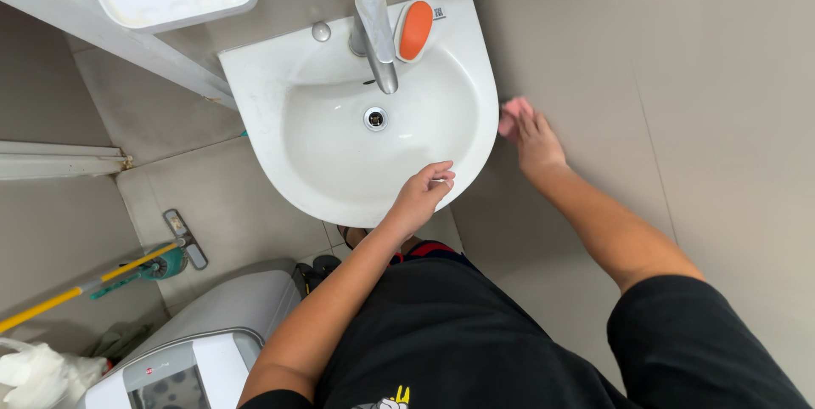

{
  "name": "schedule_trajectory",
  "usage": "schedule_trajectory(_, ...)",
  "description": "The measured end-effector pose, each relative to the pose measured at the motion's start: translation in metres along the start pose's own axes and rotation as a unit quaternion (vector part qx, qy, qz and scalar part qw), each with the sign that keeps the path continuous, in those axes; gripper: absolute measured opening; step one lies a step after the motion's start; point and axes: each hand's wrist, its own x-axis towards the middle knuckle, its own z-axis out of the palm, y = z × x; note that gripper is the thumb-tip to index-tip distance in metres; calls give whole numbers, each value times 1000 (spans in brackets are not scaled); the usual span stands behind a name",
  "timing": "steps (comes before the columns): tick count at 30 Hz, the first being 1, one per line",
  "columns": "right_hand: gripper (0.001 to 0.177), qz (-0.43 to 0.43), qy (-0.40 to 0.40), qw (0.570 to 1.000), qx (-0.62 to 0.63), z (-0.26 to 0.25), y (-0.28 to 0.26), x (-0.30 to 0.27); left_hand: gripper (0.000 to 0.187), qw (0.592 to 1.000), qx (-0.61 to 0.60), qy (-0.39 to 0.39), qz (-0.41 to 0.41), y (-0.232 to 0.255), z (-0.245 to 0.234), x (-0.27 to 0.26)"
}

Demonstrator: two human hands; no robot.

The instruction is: The person cleans a bathroom sink using a green sponge and a pink cloth. They wipe the faucet, the sink basin, and the surrounding wall areas, then rinse the sponge under running water.

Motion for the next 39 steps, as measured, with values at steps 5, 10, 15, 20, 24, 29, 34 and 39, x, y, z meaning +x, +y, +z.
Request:
schedule_trajectory(5, 55, 87, 98, 990, 49, -2, 29, 40, 49, 1000, -10, 5, 8, 4, 8, 10)
schedule_trajectory(10, 67, 27, 25, 999, -15, 7, 5, 46, 50, 1000, -17, 14, 4, 4, 12, 20)
schedule_trajectory(15, 64, -38, -12, 999, -15, 23, -35, 18, 51, 998, -30, 43, 21, 2, 7, 26)
schedule_trajectory(20, 67, -71, -34, 997, 22, 14, -21, 17, 54, 998, -52, 15, 11, -11, 7, 43)
schedule_trajectory(24, 67, -27, 15, 999, 12, 1, 7, 21, 56, 996, -88, -9, 6, -28, 25, 70)
schedule_trajectory(29, 69, -28, 15, 999, 4, 9, -3, 17, 57, 996, -79, -25, -24, -30, 51, 85)
schedule_trajectory(34, 72, -80, -33, 995, -42, 40, -39, -5, 57, 994, -97, -46, -17, -33, 64, 92)
schedule_trajectory(39, 74, -44, 18, 997, -67, 25, -8, -11, 56, 994, -103, -40, -24, -30, 68, 96)
